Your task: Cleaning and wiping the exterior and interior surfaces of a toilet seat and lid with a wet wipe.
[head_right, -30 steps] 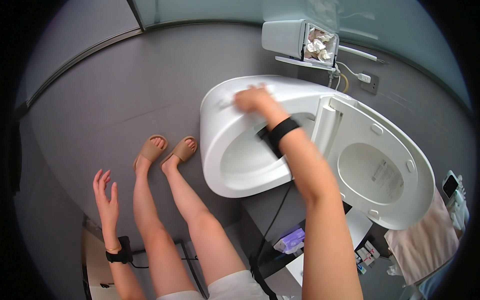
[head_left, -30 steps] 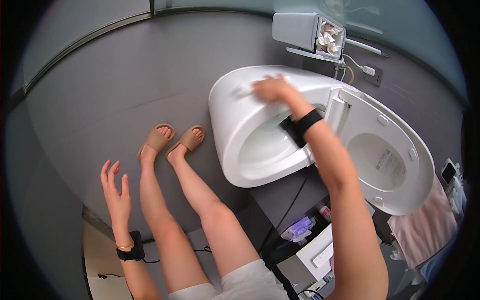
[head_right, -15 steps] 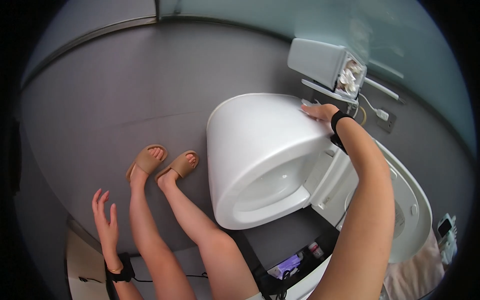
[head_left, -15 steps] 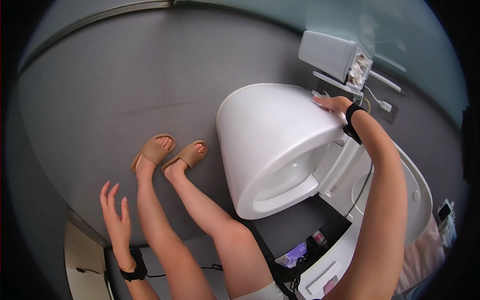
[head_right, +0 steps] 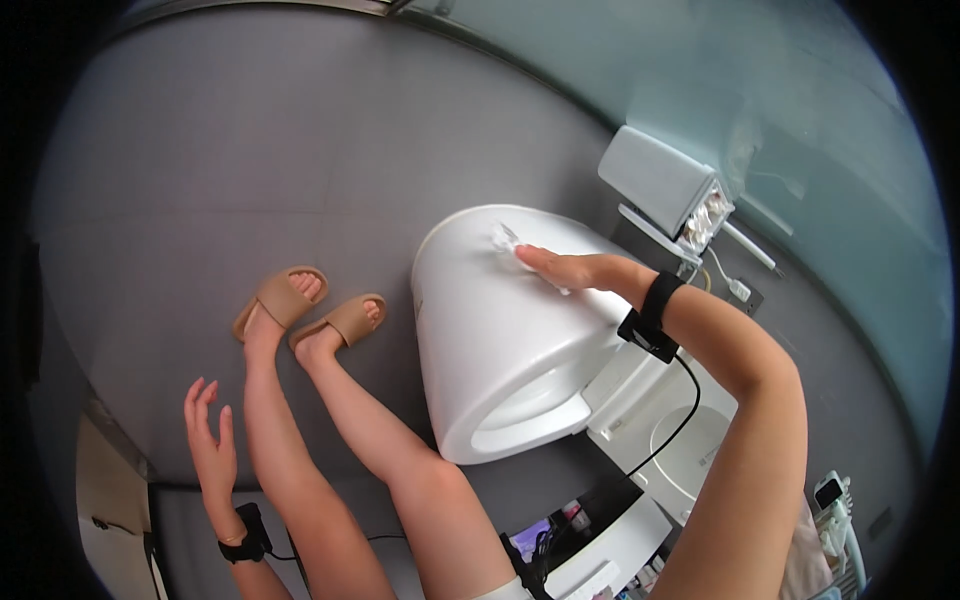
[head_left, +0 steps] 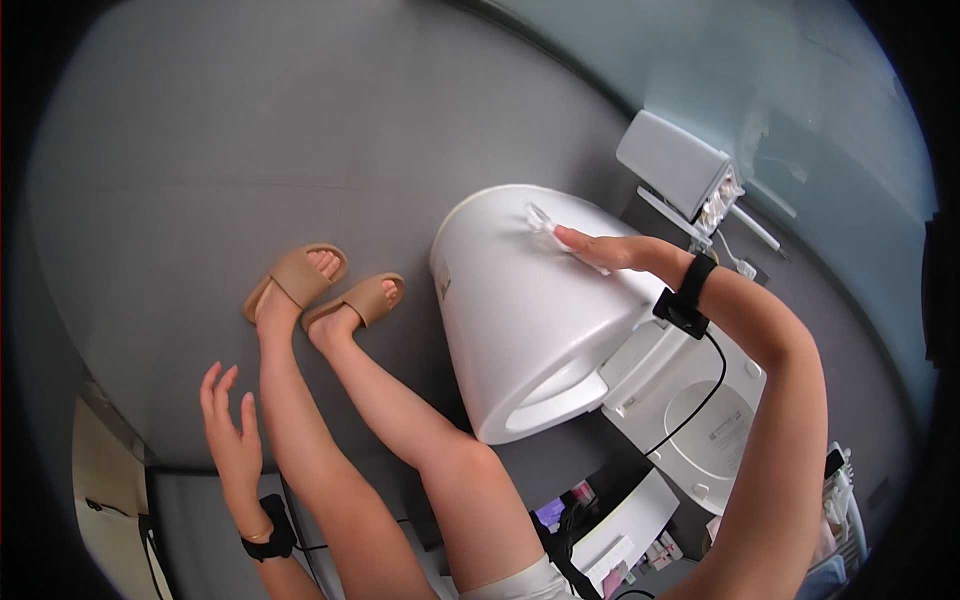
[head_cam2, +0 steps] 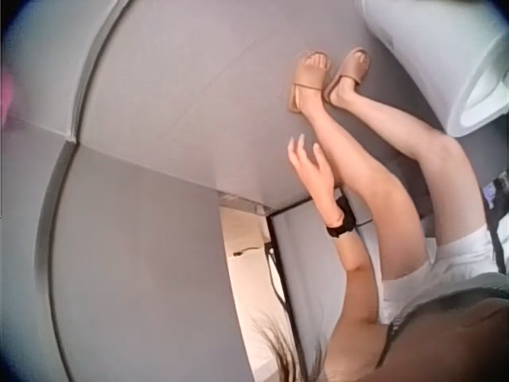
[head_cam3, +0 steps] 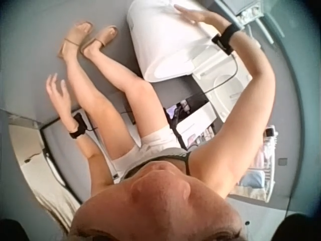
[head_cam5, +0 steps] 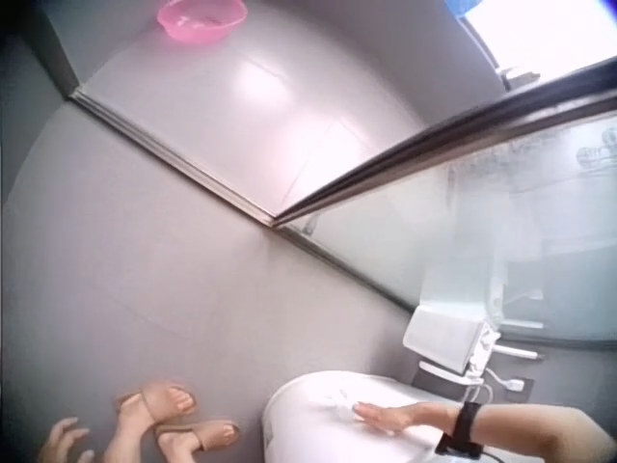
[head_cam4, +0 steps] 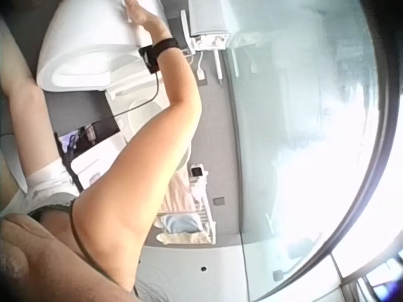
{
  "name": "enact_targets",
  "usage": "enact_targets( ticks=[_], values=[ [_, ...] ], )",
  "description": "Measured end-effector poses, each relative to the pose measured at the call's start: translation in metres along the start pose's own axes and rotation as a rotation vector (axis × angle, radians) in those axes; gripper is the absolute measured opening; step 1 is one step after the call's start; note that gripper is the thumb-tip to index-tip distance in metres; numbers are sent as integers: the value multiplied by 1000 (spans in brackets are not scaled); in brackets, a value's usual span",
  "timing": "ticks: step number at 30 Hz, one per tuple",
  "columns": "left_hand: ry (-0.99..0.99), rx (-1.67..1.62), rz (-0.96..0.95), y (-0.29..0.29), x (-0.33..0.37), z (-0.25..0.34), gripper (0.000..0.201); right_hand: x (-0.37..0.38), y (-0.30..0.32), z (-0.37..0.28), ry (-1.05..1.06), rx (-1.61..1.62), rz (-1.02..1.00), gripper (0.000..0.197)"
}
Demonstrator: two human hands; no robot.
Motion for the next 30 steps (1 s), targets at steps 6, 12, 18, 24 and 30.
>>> enact_targets(
  ticks=[6, 12, 18, 24, 30],
  values=[
    [80, -34, 63, 8, 10, -30, 31, -37, 45, 140, -511, 60, 150, 94],
    [109, 16, -5, -12, 15, -36, 31, 64, 52, 110, -496, 11, 162, 99],
    [29, -9, 64, -6, 31, 3, 30, 180, 14, 17, -71, -875, -176, 51],
    [-295, -56, -81, -28, 25, 110, 33, 165, -4, -11, -76, -661, -40, 67],
    [-641, 30, -213, -58, -39, 198, 42, 100, -114, -124, 195, -875, -450, 61]
  ],
)
Point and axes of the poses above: each hand's wrist, its own x-axis towards the middle knuckle, its own y-axis out of the back of the hand, z = x × y, the point moved 6 cm from there along x, towards the middle knuckle, and after that the axes turned 12 degrees about y, right-handed, at the moved point
